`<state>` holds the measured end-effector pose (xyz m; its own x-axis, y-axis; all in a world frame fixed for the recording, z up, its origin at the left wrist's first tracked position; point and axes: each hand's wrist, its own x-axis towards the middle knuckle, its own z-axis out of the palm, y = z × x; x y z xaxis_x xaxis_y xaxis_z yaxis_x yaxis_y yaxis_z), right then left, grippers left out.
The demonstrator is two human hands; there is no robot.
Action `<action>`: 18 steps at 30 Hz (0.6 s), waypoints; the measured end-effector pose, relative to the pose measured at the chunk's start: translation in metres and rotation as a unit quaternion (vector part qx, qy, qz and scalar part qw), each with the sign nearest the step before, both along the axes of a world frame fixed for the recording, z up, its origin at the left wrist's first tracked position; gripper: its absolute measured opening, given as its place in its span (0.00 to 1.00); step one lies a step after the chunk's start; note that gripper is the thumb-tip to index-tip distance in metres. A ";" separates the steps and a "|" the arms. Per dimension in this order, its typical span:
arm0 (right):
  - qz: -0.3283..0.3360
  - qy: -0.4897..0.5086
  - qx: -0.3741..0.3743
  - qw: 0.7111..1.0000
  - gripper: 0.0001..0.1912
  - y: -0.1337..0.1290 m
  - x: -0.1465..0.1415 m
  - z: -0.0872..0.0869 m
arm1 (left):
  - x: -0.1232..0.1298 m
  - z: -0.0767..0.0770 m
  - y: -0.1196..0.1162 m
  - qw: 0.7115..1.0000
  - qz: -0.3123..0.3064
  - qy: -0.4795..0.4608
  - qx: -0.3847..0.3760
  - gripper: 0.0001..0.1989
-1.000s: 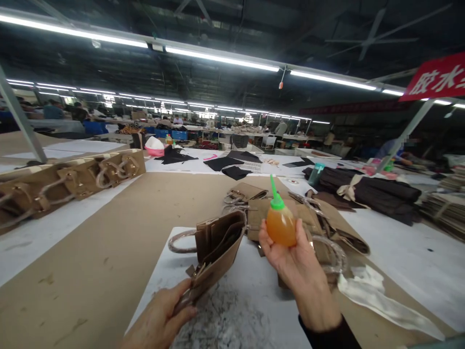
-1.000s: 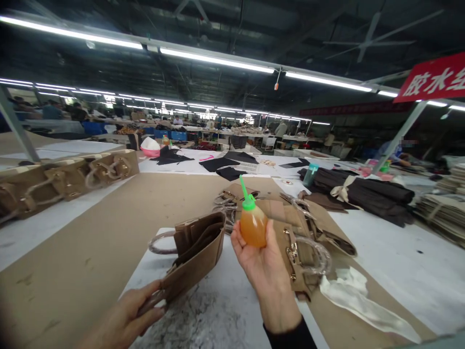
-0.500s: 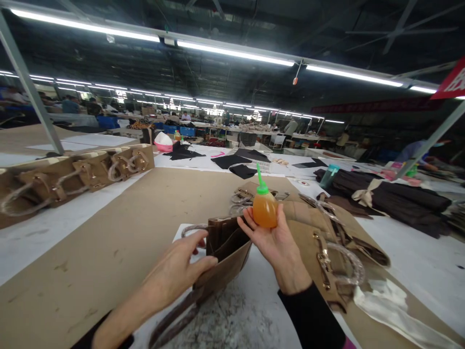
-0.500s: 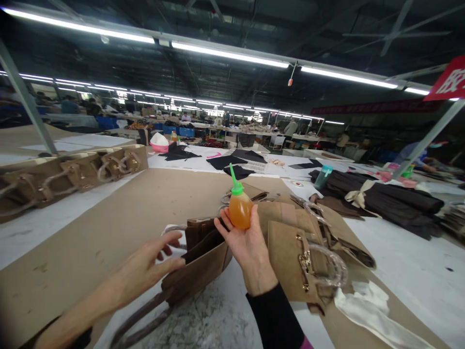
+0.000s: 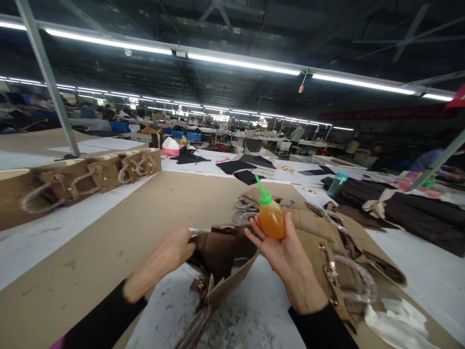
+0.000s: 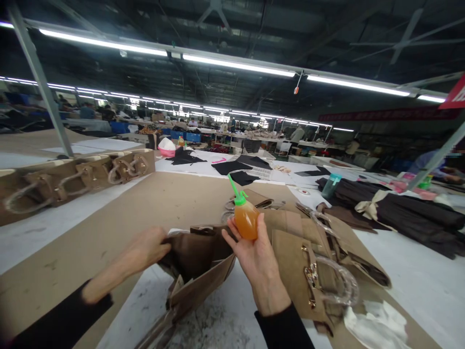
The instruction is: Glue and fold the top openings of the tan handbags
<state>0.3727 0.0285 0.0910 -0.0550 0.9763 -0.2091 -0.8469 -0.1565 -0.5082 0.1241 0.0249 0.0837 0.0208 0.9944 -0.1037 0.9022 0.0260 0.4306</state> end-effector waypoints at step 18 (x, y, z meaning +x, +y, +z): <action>-0.012 -0.003 -0.020 1.000 0.19 0.000 -0.032 0.006 | 0.002 0.049 -0.028 0.966 -0.132 -0.175 0.138 0.14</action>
